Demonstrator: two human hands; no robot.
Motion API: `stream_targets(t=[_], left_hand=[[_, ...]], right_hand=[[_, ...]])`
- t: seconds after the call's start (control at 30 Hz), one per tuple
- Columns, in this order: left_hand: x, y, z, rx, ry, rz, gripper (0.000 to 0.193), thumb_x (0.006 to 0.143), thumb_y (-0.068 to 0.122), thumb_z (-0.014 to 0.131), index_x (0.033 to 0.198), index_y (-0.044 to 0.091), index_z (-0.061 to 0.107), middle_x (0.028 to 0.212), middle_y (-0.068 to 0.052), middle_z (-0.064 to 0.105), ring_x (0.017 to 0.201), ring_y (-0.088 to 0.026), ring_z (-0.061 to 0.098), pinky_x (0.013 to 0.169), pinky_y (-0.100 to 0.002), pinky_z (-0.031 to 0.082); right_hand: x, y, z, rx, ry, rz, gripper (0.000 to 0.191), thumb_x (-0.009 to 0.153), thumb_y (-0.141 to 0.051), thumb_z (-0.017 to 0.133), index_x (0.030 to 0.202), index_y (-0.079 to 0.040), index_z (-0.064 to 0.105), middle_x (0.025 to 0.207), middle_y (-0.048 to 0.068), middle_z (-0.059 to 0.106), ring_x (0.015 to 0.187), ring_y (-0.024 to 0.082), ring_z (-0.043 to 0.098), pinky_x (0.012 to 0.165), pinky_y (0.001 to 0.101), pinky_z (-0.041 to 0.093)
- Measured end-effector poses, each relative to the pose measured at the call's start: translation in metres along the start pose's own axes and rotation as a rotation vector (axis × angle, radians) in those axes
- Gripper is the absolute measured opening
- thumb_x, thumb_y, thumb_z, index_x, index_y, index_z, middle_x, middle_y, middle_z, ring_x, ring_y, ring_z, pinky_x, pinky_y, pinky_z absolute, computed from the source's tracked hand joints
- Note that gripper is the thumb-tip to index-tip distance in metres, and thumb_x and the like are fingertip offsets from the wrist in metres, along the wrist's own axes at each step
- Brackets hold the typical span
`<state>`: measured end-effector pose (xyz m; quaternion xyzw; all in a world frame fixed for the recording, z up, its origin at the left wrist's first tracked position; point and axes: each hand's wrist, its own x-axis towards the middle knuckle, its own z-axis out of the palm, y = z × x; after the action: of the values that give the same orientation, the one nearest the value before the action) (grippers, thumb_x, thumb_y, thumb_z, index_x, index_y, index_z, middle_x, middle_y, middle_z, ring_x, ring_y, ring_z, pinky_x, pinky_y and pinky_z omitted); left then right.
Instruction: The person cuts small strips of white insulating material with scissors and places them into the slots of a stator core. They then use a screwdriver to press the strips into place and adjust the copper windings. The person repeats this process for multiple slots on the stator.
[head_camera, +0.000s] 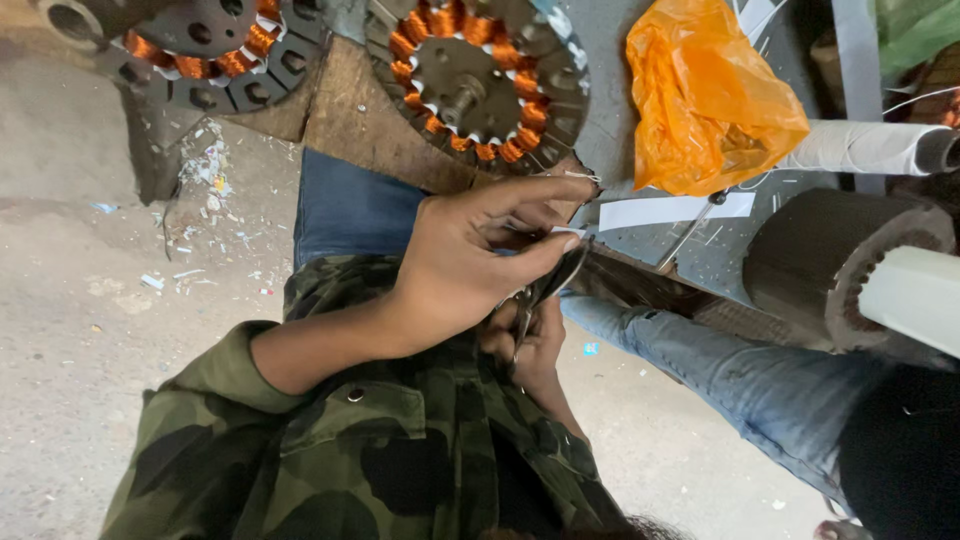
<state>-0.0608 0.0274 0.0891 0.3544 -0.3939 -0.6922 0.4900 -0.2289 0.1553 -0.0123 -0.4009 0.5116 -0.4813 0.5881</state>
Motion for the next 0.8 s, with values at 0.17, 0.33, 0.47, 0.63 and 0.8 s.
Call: stream_targets(t=[0.17,0.33,0.47,0.63,0.8], left_hand=[[0.000,0.005,-0.008,0.051,-0.030,0.071,0.038,0.099,0.000,0.072,0.136,0.008,0.066,0.114,-0.004,0.076,0.104,-0.006,0.072,0.096,-0.023,0.064],[-0.002,0.011,-0.014,-0.006,-0.026,-0.004,0.037,0.099,0.000,0.074,0.135,0.007,0.068,0.104,-0.004,0.075,0.098,-0.005,0.069,0.090,-0.023,0.061],[-0.004,0.018,-0.020,-0.053,-0.048,0.008,0.039,0.098,0.000,0.073,0.135,0.007,0.066,0.111,-0.004,0.075,0.102,-0.006,0.069,0.091,-0.023,0.059],[-0.004,0.033,-0.035,0.171,-0.108,-0.004,0.030,0.096,0.006,0.073,0.125,0.005,0.071,0.113,-0.006,0.078,0.098,-0.008,0.071,0.085,-0.023,0.058],[-0.008,0.040,-0.053,0.434,-0.211,0.066,0.022,0.094,0.007,0.072,0.115,0.003,0.077,0.112,-0.007,0.079,0.097,-0.012,0.074,0.085,-0.025,0.056]], right_hand=[[0.001,0.001,0.005,-0.082,0.051,0.129,0.080,0.074,0.019,0.068,0.145,0.005,0.035,0.068,0.009,0.067,0.053,0.015,0.060,0.051,0.0253,0.047],[0.001,-0.002,0.004,-0.176,0.027,0.100,0.080,0.076,0.017,0.069,0.147,0.007,0.034,0.069,0.010,0.068,0.058,0.016,0.066,0.054,0.0263,0.053],[0.003,-0.017,0.009,-0.187,-0.027,0.028,0.085,0.076,0.015,0.073,0.150,0.009,0.031,0.072,0.013,0.071,0.063,0.019,0.072,0.059,0.0287,0.058],[0.017,-0.088,0.007,-0.311,0.218,-0.024,0.082,0.064,0.007,0.076,0.141,0.010,0.049,0.074,0.014,0.074,0.054,0.018,0.070,0.047,0.0276,0.056],[0.050,-0.155,0.010,-1.085,0.485,-0.137,0.084,0.068,-0.030,0.095,0.141,-0.002,0.064,0.070,0.012,0.069,0.058,0.018,0.064,0.058,0.0293,0.053]])
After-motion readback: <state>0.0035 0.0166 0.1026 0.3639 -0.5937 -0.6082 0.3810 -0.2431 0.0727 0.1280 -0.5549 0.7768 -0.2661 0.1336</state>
